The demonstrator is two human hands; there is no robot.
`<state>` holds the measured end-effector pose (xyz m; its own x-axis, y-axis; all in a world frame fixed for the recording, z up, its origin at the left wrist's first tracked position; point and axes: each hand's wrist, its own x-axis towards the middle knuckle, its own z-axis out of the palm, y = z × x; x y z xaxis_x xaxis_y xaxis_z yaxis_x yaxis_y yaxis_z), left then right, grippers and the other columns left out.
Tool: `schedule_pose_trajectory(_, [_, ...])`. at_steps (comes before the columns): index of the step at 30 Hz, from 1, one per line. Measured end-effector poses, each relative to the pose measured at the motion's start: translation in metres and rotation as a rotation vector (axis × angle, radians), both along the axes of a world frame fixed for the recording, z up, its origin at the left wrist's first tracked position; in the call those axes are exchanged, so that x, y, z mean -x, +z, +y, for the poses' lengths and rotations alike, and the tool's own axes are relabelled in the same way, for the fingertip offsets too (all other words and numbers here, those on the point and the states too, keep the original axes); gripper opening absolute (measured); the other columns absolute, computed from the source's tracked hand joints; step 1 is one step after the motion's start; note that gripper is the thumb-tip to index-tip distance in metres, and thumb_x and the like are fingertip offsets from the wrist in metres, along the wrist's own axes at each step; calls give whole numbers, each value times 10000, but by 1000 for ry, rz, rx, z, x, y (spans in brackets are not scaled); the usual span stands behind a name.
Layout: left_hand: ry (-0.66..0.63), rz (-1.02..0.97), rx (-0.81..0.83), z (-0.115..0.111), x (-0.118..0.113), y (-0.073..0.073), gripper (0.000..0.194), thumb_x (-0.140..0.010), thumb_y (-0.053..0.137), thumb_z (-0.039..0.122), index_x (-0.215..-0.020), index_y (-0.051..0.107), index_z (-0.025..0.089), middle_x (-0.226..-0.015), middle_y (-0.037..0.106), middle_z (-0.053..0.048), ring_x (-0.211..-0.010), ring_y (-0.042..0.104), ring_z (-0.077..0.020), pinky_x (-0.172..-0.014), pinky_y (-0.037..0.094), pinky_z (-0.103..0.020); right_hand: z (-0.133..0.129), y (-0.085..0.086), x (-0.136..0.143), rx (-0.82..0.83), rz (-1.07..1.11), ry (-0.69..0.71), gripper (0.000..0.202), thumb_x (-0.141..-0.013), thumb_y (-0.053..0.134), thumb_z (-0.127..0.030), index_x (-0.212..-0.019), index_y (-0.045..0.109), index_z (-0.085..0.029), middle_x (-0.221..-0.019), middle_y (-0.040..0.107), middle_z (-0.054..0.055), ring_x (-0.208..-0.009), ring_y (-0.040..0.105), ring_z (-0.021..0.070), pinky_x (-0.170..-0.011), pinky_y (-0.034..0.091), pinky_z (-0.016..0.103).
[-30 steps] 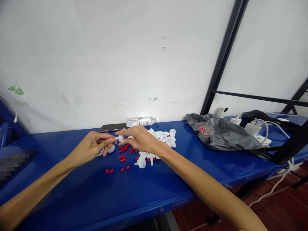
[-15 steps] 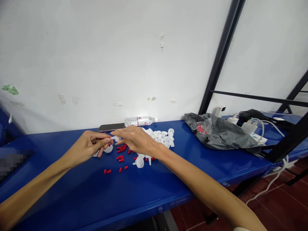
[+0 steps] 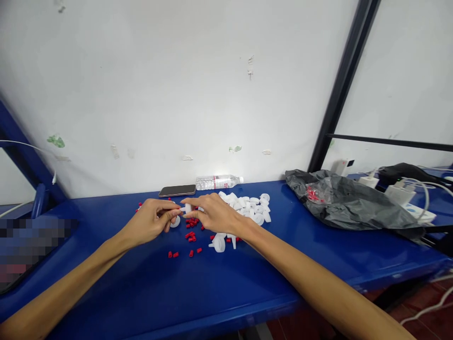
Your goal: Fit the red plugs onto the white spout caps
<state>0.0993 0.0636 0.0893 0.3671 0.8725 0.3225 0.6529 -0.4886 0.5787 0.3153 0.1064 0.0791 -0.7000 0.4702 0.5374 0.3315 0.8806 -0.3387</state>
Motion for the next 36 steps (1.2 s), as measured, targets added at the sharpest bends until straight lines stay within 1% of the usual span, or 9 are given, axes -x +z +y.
schedule_pose_trajectory(2, [14,-47,39,2,0,1,343,-935,506,363,-739,686,148,-612,644,-26,-506,564,-127,-513,421,-242,0,2,0,4,-4,8,379,-993,543,-306,-1348,620,-198,-936,779,47,-698,648,167,-684,442,290])
schedule_pose_trajectory(5, [57,-168,50,1,-3,7,321,-909,543,426,-840,692,151,-711,675,-33,-504,563,-124,-481,408,-237,-1,7,-2,-85,-11,-16,427,-1006,522,-388,-1371,596,-179,-1071,758,84,-874,661,202,-788,447,317])
schedule_pose_trajectory(9, [92,-267,41,-2,-3,16,352,-892,554,482,-913,679,154,-756,661,-25,-507,549,-122,-476,406,-242,-5,10,-2,-174,-69,-108,474,-1035,421,-463,-1340,618,-158,-910,751,82,-834,645,209,-833,426,347])
schedule_pose_trajectory(11, [134,-198,-29,-2,2,19,339,-902,539,476,-857,668,165,-715,646,-15,-567,568,-140,-528,425,-249,-4,9,-2,-213,-98,-135,469,-1050,380,-443,-1312,634,-148,-852,735,77,-835,641,211,-862,412,361])
schedule_pose_trajectory(15, [257,80,-173,3,11,17,299,-919,489,421,-790,635,194,-709,650,-3,-639,562,-160,-596,395,-272,-1,4,-1,-207,-135,-122,347,-1038,415,-328,-1188,691,-178,-871,736,58,-833,638,190,-872,397,352])
schedule_pose_trajectory(18, [301,267,-198,7,13,12,277,-923,431,355,-746,582,205,-709,644,-2,-630,531,-166,-601,347,-293,-2,3,0,-190,-177,-97,303,-1014,432,-254,-1084,722,-197,-860,735,47,-805,633,181,-855,384,351])
schedule_pose_trajectory(21, [288,380,-189,7,11,9,256,-920,403,317,-739,553,216,-684,628,3,-616,513,-173,-593,306,-303,-6,4,2,-192,-203,-84,297,-1005,433,-233,-1054,723,-196,-848,731,46,-804,620,182,-853,367,348])
schedule_pose_trajectory(26, [273,421,-145,4,6,7,268,-935,389,342,-761,553,223,-693,644,-3,-621,537,-187,-593,280,-305,-9,3,5,-215,-231,-32,272,-1007,449,-230,-1013,718,-188,-811,722,21,-789,584,170,-882,345,337])
schedule_pose_trajectory(36, [205,360,-80,7,4,5,315,-966,337,350,-747,524,224,-706,655,-9,-677,586,-201,-619,329,-300,-8,0,6,-252,-270,0,271,-1000,458,-219,-990,724,-170,-803,723,24,-786,590,174,-885,357,337])
